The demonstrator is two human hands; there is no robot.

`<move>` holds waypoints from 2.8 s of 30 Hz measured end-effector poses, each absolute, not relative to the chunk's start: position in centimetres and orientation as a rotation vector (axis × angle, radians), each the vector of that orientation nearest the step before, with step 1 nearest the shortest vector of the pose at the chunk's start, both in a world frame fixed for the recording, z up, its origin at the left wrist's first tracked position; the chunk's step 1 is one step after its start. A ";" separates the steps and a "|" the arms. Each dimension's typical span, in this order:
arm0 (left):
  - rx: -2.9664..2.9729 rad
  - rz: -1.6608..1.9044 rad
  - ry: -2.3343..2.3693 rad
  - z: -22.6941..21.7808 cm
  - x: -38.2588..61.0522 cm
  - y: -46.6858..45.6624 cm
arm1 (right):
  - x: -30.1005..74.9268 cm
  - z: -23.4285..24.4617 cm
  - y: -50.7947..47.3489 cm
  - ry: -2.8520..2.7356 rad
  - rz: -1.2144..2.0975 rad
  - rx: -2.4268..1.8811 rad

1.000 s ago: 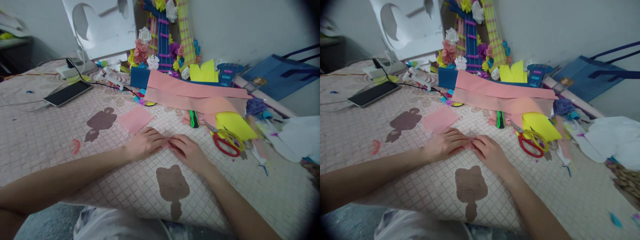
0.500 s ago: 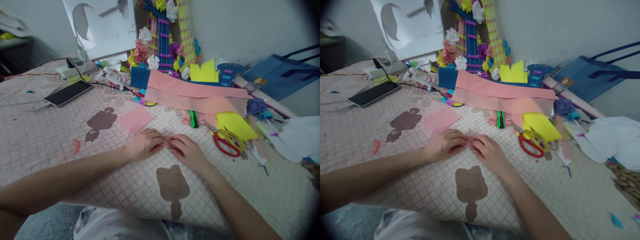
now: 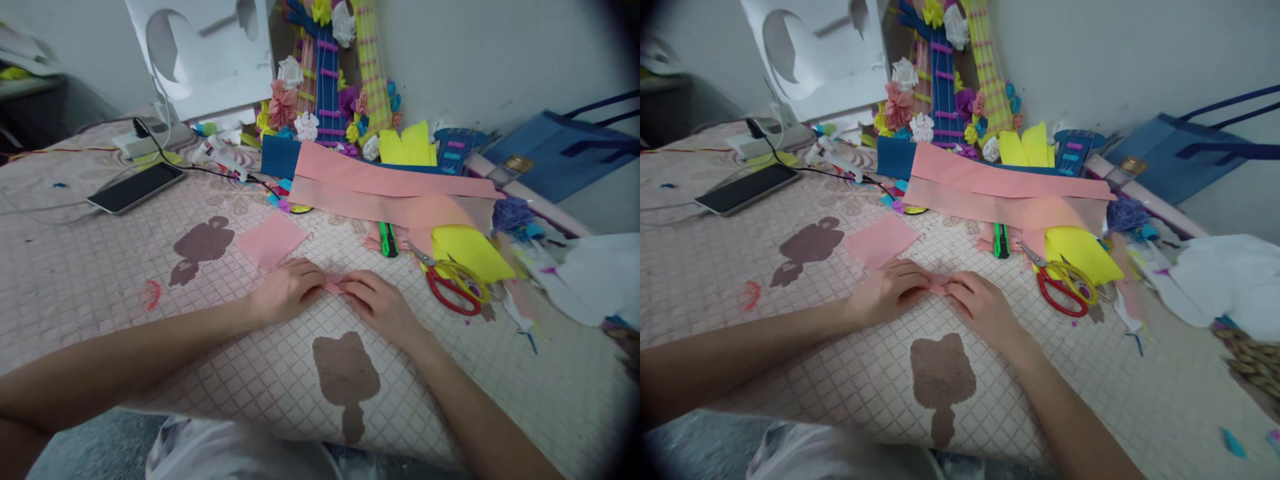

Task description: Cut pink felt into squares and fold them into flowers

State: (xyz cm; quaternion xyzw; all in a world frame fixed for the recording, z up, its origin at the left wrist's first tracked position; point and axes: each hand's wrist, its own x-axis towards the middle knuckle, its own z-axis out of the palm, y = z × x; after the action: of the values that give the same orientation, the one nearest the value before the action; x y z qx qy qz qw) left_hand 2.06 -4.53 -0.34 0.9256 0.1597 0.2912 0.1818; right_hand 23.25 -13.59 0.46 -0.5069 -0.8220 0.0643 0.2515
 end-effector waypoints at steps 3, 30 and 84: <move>2.516 0.787 0.511 -0.1 2.2 -4.4 | 23.0 0.3 -13.4 -2.134 0.265 -1.400; 2.318 0.557 0.859 1.2 3.6 -1.8 | 22.5 1.3 -10.0 -1.909 0.477 -1.772; 1.972 0.636 0.724 3.1 2.6 -2.2 | 21.8 2.2 -11.4 -1.415 0.928 -1.424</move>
State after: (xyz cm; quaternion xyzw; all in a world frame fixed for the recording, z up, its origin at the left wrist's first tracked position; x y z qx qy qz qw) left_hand 2.63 -2.15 3.14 0.7996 0.2937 0.2577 0.4561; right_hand 21.82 -11.38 2.19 -0.5754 -0.5719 0.3750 0.4486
